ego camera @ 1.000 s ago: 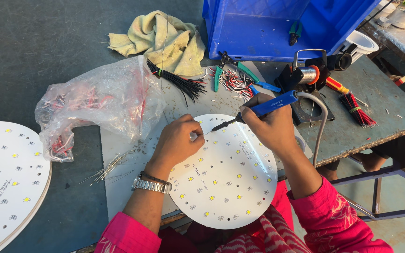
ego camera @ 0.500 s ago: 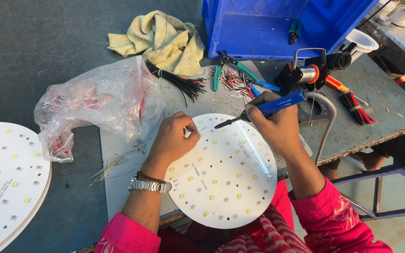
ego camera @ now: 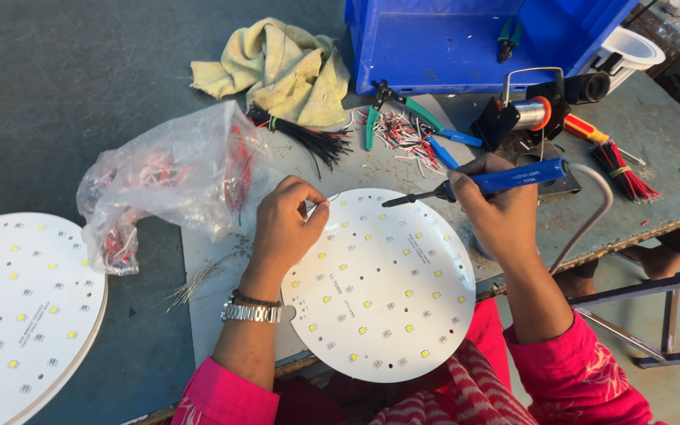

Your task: The person solders wires onto a circular LED board using a soldering iron and solder wire. They repeatedly apply solder to connection points, clean the iron tip, and continue attaching wires to multiple LEDs on the board.

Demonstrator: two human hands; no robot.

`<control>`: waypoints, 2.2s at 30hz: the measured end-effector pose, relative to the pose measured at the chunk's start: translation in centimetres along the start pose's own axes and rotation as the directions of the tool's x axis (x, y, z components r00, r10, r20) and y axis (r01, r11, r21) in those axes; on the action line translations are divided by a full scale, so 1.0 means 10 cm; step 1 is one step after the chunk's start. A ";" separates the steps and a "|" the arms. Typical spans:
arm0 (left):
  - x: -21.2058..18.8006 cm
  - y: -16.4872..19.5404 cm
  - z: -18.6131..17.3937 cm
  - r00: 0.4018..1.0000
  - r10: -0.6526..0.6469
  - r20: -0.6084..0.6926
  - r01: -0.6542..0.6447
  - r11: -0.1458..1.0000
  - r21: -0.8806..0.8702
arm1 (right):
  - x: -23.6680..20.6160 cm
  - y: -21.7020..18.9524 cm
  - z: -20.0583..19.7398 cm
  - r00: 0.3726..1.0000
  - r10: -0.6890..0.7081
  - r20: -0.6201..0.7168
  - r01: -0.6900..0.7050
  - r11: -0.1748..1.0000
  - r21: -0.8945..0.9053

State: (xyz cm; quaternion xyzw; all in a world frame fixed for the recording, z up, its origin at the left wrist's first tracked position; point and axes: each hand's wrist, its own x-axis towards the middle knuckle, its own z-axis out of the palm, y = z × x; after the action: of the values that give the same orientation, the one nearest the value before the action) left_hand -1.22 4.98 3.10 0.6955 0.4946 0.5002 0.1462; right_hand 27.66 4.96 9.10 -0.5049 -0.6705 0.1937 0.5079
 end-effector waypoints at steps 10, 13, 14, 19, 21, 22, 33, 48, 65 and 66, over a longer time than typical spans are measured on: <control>0.07 0.24 0.27 0.989 0.138 0.057 -0.145 0.979 0.144 | 0.07 0.14 -0.33 0.988 0.098 -0.122 -0.093 0.994 0.053; 0.15 0.18 0.46 0.986 0.083 0.142 -0.112 0.971 0.211 | 0.10 0.13 -0.29 0.993 0.045 -0.107 -0.040 0.998 0.045; 0.16 0.16 0.52 0.986 0.082 0.142 -0.114 0.966 0.233 | 0.11 0.12 -0.26 0.995 0.024 -0.098 -0.022 0.999 0.023; 0.11 0.07 0.59 0.991 0.100 0.089 -0.114 0.979 0.171 | 0.18 0.05 -0.16 0.981 0.190 -0.022 -0.189 0.980 0.062; 0.07 0.08 0.54 0.992 0.092 0.090 -0.101 0.989 0.103 | 0.21 0.02 -0.14 0.998 0.066 -0.019 -0.066 0.997 -0.029; 0.05 0.09 0.51 0.991 0.070 0.113 -0.080 0.993 0.091 | 0.21 0.01 -0.14 0.997 0.081 -0.019 -0.081 0.996 -0.022; -0.03 0.42 0.72 0.940 0.144 0.310 -0.186 0.976 0.111 | 0.15 0.07 -0.34 0.986 0.151 -0.068 -0.157 0.982 -0.108; -0.05 0.38 0.77 0.940 0.156 0.304 -0.201 0.972 0.124 | 0.07 0.02 -0.26 0.999 0.044 0.008 -0.041 0.980 -0.196; -0.06 0.37 0.79 0.943 0.181 0.281 -0.217 0.971 0.104 | 0.03 -0.07 -0.24 0.999 0.035 0.038 -0.024 0.963 -0.267; -0.06 0.37 0.79 0.943 0.181 0.280 -0.218 0.970 0.105 | 0.03 -0.06 -0.24 0.999 0.028 0.034 -0.018 0.965 -0.260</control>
State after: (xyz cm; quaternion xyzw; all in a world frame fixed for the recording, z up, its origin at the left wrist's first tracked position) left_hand 7.39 5.04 1.75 0.8117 0.4297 0.3792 0.1132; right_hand 29.45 4.31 10.70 -0.5711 -0.6936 0.1193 0.4225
